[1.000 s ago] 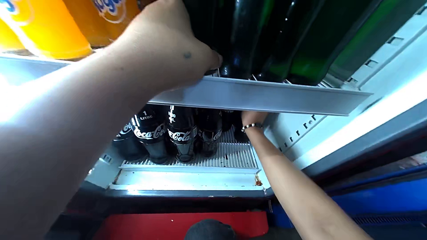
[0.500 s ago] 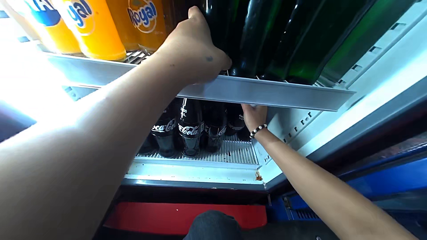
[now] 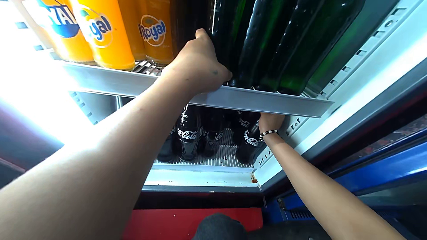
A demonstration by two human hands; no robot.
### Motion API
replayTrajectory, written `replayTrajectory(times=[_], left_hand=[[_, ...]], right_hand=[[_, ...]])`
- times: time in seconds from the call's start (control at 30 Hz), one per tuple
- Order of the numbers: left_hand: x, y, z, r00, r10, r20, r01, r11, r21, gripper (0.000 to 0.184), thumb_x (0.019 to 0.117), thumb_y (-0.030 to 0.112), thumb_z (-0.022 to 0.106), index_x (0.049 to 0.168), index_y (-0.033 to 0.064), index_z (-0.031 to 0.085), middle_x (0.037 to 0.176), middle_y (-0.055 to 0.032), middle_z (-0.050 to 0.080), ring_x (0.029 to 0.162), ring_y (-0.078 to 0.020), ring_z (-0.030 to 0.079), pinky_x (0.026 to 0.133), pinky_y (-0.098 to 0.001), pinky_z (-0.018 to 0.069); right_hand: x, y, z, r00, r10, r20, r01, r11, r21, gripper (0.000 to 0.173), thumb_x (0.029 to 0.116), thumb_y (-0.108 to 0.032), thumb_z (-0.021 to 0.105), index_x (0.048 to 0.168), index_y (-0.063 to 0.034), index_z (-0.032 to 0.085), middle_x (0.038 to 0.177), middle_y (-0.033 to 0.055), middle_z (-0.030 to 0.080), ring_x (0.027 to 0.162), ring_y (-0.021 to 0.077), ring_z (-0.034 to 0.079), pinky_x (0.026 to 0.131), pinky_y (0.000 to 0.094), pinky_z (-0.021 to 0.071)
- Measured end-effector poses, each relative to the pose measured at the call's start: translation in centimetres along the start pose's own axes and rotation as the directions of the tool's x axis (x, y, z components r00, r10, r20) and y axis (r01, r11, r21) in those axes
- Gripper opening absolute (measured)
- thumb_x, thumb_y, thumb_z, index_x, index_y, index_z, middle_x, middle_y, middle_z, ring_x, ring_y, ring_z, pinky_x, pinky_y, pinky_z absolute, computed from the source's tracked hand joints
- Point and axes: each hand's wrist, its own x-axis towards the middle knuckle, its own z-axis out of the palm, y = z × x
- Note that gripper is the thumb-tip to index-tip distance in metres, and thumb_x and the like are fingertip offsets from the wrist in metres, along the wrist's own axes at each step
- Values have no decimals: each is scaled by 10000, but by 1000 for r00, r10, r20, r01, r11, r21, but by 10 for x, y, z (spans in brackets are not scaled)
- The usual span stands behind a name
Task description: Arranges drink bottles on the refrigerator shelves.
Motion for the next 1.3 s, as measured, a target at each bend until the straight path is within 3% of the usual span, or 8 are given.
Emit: replayTrajectory(times=[0.13,0.23,0.37,0.47,0.53,0.93,1.2,1.3], left_hand=[[-1,0,1,1000,8,-4,-8,1000,-2,819,909,330,771,1475,-17,293,1223,-248,602,1189,-384,601,951,-571,480],[0,-2,1,999,16,-29,-16,1000,12,794,901,338,773,1446,-21,321,1180,-239,618,1146,-382,622,908,-573,498],[1,-2,2,1000,17,-26,-17,1000,6,787,898,342,777,1435,-15,326,1175,-236,612,1135,-378,622,905,-575,494],[2,-3,2,999,15,-29,-15,1000,8,798,895,351,781,1438,-12,323,1175,-231,613,1138,-371,621,910,-571,494],[2,-3,1,999,18,-35,-18,1000,10,796,892,353,782,1438,-8,329,1178,-229,612,1140,-372,618,912,-575,490],[2,-3,3,1000,6,-23,-6,1000,-9,784,904,359,776,1451,18,330,1213,-194,612,1172,-321,612,943,-529,494],[4,-4,5,999,15,-53,-14,1000,24,752,903,372,770,1426,24,356,1199,-182,609,1160,-302,615,939,-519,493],[7,-5,5,998,19,-55,-18,1000,15,741,897,381,770,1425,49,369,1207,-162,616,1160,-280,620,945,-504,498]], right_hand=[[-15,-2,4,984,-112,-140,117,993,29,396,1019,-142,557,1303,130,603,1388,359,547,1417,475,424,1212,553,257],[-58,-15,-6,959,-123,-257,198,935,294,648,990,-207,580,1465,166,342,1527,385,328,1491,462,262,1247,504,196],[-104,-27,2,974,-163,159,41,812,582,679,985,-317,645,1500,16,353,1566,277,347,1426,365,403,1093,493,420],[-62,-44,40,888,-257,380,-56,761,646,841,910,-337,754,1540,24,328,1578,274,341,1490,346,328,1209,510,315],[-32,-53,65,849,-371,378,-13,699,715,593,890,-167,789,1386,49,546,1393,216,579,1355,223,527,1154,390,435],[-28,-56,48,968,-101,228,81,992,96,466,1003,-251,632,1334,77,613,1391,321,570,1402,440,463,1158,594,329],[-1,-60,69,717,102,689,7,988,-153,463,1126,-113,314,1531,111,328,1621,299,296,1554,380,221,1260,484,156],[10,-43,99,719,200,666,-93,977,-192,416,1105,-67,388,1471,130,413,1561,290,407,1487,343,370,1230,427,240]])
